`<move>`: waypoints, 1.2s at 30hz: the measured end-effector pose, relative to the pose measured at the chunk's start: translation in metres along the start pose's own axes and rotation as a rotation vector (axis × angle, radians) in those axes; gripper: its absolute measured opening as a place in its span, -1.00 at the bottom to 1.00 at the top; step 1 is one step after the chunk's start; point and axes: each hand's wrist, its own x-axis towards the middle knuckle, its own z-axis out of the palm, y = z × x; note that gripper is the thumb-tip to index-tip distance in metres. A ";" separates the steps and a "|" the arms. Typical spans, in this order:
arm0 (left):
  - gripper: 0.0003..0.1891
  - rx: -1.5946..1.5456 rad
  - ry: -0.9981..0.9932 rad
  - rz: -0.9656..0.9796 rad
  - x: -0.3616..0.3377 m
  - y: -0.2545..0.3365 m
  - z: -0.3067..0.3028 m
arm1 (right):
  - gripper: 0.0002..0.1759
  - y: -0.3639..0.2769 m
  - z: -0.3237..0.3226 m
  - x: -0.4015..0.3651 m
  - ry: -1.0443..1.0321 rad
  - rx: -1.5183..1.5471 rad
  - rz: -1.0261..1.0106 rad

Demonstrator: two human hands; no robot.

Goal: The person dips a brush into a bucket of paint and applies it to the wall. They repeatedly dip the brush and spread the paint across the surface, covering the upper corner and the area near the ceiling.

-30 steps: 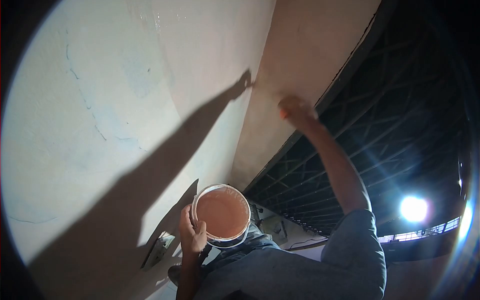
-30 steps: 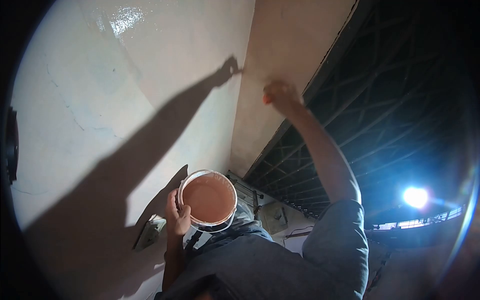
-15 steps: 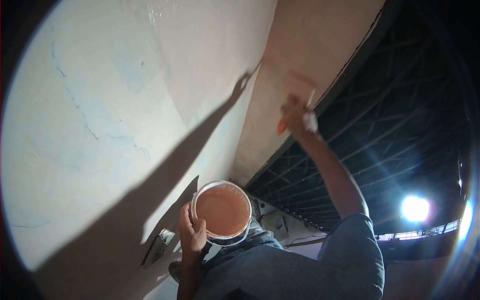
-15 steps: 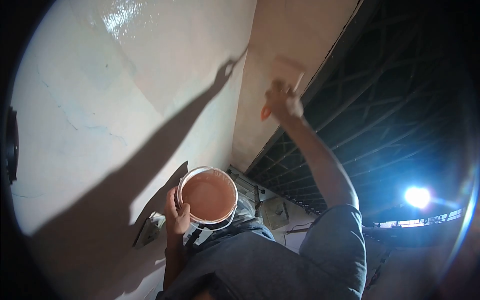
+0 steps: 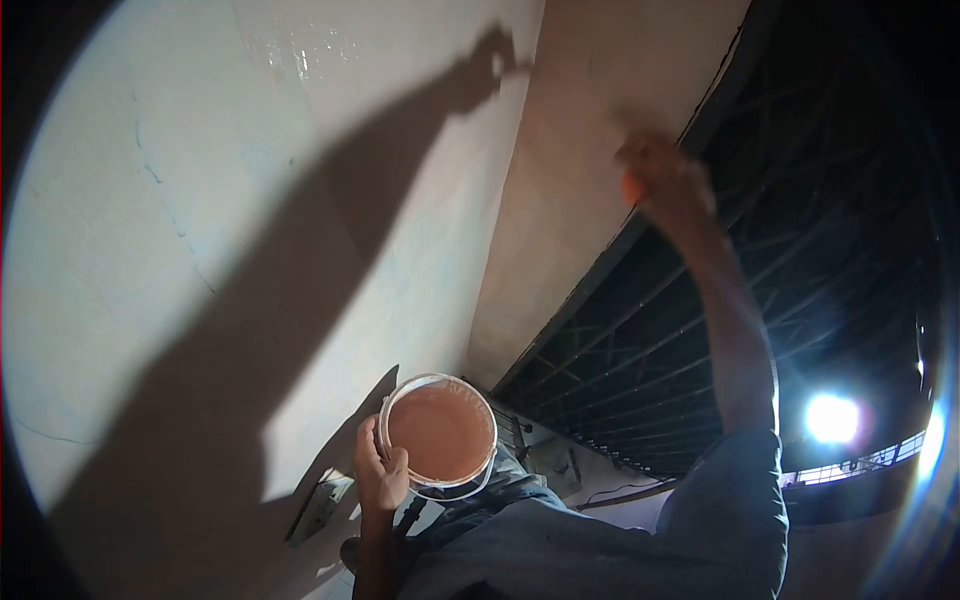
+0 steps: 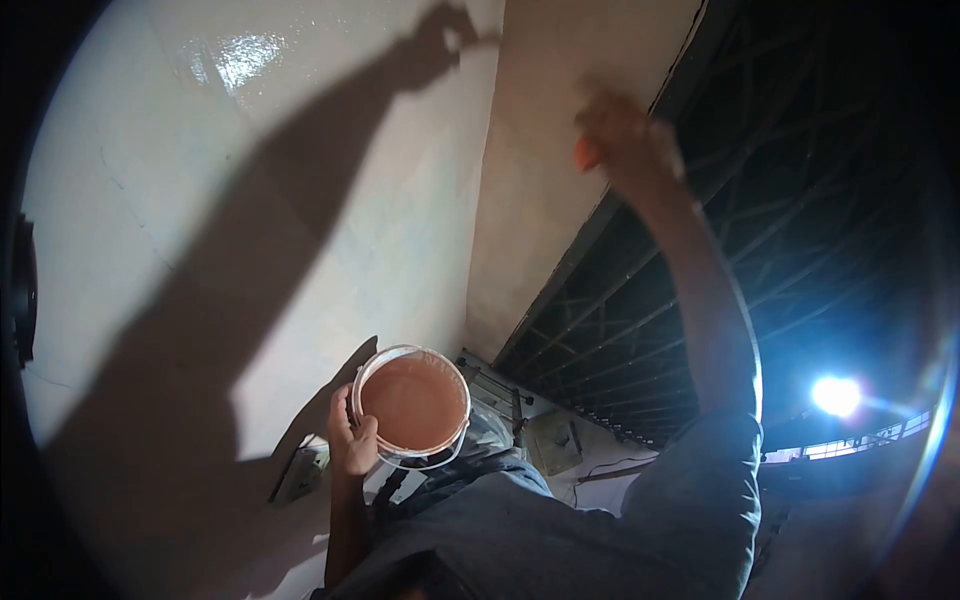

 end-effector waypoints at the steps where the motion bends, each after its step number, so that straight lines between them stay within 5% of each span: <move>1: -0.49 0.001 -0.006 -0.007 0.000 0.000 0.000 | -0.66 0.007 -0.029 0.012 0.063 0.026 0.039; 6: -0.47 0.007 -0.023 -0.025 0.000 -0.003 0.001 | -0.69 0.015 -0.053 0.026 0.321 -0.228 0.075; 8: -0.48 0.001 -0.025 -0.037 0.001 -0.001 0.000 | -0.71 0.009 -0.012 0.008 0.263 -0.295 0.022; 12: -0.49 0.056 -0.021 -0.097 -0.001 0.002 -0.001 | -0.71 -0.050 0.088 -0.070 -0.286 -0.194 0.101; 14: -0.49 0.114 -0.030 -0.139 0.000 -0.002 -0.002 | -0.78 -0.077 0.130 -0.113 -0.272 -0.151 -0.126; 17: -0.47 0.179 0.028 -0.019 0.001 -0.012 0.000 | -0.86 -0.109 0.136 -0.147 -0.191 0.110 -0.160; 20: -0.49 0.053 0.027 -0.078 -0.001 -0.001 0.000 | -0.74 -0.135 0.126 -0.171 -0.268 0.485 0.069; 22: -0.51 0.016 -0.004 0.005 -0.003 -0.002 -0.003 | -0.79 -0.154 0.120 -0.180 0.092 0.834 0.484; 23: -0.51 0.025 0.005 0.009 -0.002 -0.001 -0.002 | -0.79 -0.162 0.121 -0.182 0.099 0.844 0.482; 25: -0.51 0.010 0.008 -0.015 -0.005 0.004 0.000 | -0.85 -0.185 0.123 -0.191 0.252 1.469 1.456; 26: -0.49 0.054 0.001 0.012 -0.006 0.009 0.000 | -0.78 -0.191 0.121 -0.195 0.411 1.691 1.557; 31: -0.51 0.137 0.026 -0.057 -0.008 0.008 -0.004 | -0.67 -0.203 0.098 -0.195 0.529 2.286 1.588; 36: -0.53 0.249 0.052 0.001 -0.014 0.005 -0.009 | -0.75 -0.207 0.052 -0.167 0.321 2.321 1.484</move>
